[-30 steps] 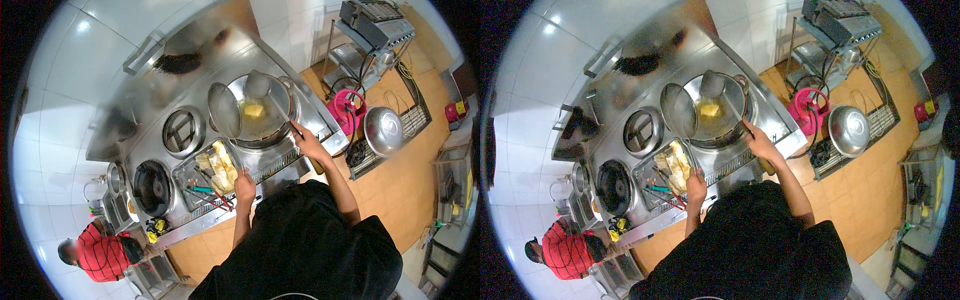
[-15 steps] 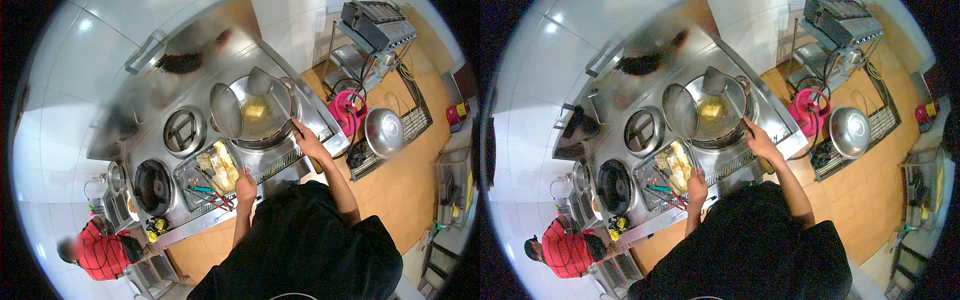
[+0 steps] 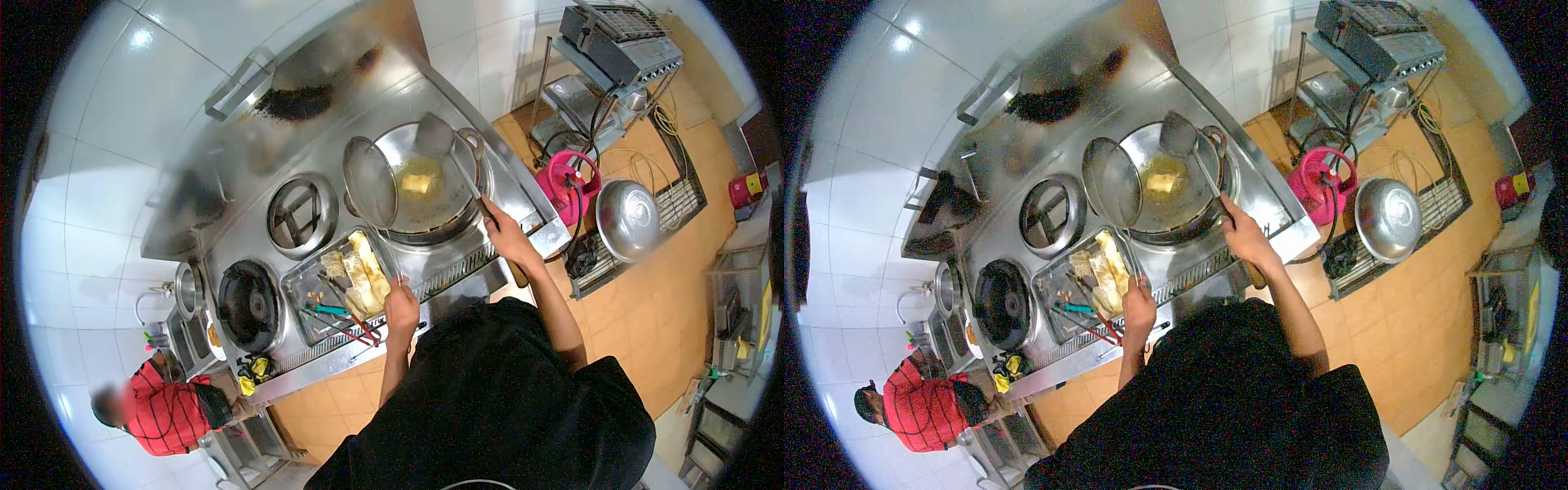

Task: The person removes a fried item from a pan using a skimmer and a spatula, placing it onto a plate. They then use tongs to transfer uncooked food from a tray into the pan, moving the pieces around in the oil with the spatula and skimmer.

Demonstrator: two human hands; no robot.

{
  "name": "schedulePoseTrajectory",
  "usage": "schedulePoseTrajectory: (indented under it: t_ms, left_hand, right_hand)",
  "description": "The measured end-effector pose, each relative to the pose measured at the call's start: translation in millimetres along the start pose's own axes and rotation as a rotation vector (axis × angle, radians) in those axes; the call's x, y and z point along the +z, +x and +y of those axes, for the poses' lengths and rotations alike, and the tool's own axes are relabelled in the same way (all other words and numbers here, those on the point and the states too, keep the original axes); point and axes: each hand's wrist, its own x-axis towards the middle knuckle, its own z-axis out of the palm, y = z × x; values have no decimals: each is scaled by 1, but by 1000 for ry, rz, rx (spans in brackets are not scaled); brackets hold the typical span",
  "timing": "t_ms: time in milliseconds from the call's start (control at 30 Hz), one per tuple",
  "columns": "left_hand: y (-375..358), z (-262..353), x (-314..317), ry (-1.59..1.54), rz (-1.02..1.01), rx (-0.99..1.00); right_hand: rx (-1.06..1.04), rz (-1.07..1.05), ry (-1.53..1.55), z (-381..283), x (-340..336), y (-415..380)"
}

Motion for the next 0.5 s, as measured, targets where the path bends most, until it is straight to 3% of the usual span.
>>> schedulePoseTrajectory:
  t_ms: [100, 167, 300, 400, 500]
  left_hand:
    - [7, -8, 5, 12, 26, 43]
    - [11, -8, 5, 26, 58, 90]
    - [9, 2, -5, -61, 37, 35]
    - [4, 8, -10, -74, 8, -38]
    - [4, -5, -5, 42, -22, -71]
  right_hand:
    - [41, -68, -23, 7, 5, -4]
    - [-61, -71, -45, 11, 12, -3]
    - [-74, -43, 58, -7, 5, -2]
    - [55, -19, 74, -16, -2, 0]
    - [33, -11, 77, -6, -2, -2]
